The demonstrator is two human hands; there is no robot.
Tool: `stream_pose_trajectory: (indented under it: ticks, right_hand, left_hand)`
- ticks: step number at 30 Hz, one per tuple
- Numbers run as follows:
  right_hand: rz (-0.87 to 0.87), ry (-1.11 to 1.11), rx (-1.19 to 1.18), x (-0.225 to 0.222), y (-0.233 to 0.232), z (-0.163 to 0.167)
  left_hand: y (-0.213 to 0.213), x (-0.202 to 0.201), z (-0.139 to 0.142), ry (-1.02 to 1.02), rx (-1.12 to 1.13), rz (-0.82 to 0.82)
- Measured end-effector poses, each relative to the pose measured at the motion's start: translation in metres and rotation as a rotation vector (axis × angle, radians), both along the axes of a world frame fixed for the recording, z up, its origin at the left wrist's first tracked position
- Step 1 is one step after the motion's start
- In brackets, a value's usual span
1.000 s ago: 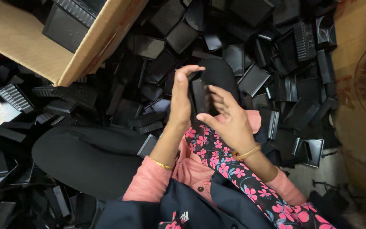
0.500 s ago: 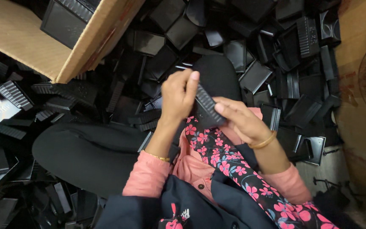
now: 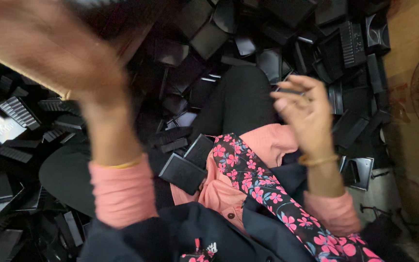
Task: The person sits on the floor and repeatedly picks up black plastic case halves, snaps them together, and places the assembled units into a cardboard box. The process continues with many identical cases.
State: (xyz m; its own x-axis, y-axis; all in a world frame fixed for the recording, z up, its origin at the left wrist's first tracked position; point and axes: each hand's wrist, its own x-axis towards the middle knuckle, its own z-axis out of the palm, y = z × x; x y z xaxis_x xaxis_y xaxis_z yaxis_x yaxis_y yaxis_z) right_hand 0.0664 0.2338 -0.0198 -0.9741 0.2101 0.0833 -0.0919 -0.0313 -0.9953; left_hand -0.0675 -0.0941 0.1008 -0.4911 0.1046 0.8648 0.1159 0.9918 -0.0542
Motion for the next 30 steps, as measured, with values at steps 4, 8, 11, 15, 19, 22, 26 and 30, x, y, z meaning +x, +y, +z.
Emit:
stream_pose_trajectory:
  ticks: [4, 8, 11, 15, 19, 22, 26, 30]
  right_hand:
    - [-0.292, -0.417, 0.886, -0.025, 0.075, -0.083]
    - [-0.362, -0.454, 0.918, -0.046, 0.092, -0.161]
    - [-0.433, -0.308, 0.409, -0.032, 0.087, -0.16]
    - [-0.305, -0.08, 0.433, 0.014, 0.064, -0.117]
    - [-0.299, -0.018, 0.647, 0.005, 0.038, -0.111]
    - [-0.234, -0.221, 0.813, -0.033, 0.042, -0.132]
    - [-0.046, -0.387, 0.593, -0.041, 0.066, -0.165]
    - [0.129, -0.415, 0.483, -0.025, 0.083, -0.169]
  left_hand:
    - [-0.032, 0.024, -0.006, -0.212, 0.388, -0.502]
    - [0.022, 0.074, -0.087, -1.212, 0.245, -0.521]
    - [0.033, 0.103, -0.13, -1.718, 0.009, -0.376]
    - [0.009, 0.093, -0.145, -1.405, 0.438, -0.631]
    - [0.007, 0.064, -0.14, -1.298, 1.199, -0.934]
    - [0.034, 0.058, -0.138, -1.293, 1.704, -1.02]
    - [0.073, 0.065, -0.141, -1.204, 2.277, -1.172]
    - [0.098, 0.069, -0.149, -1.214, 2.44, -1.106]
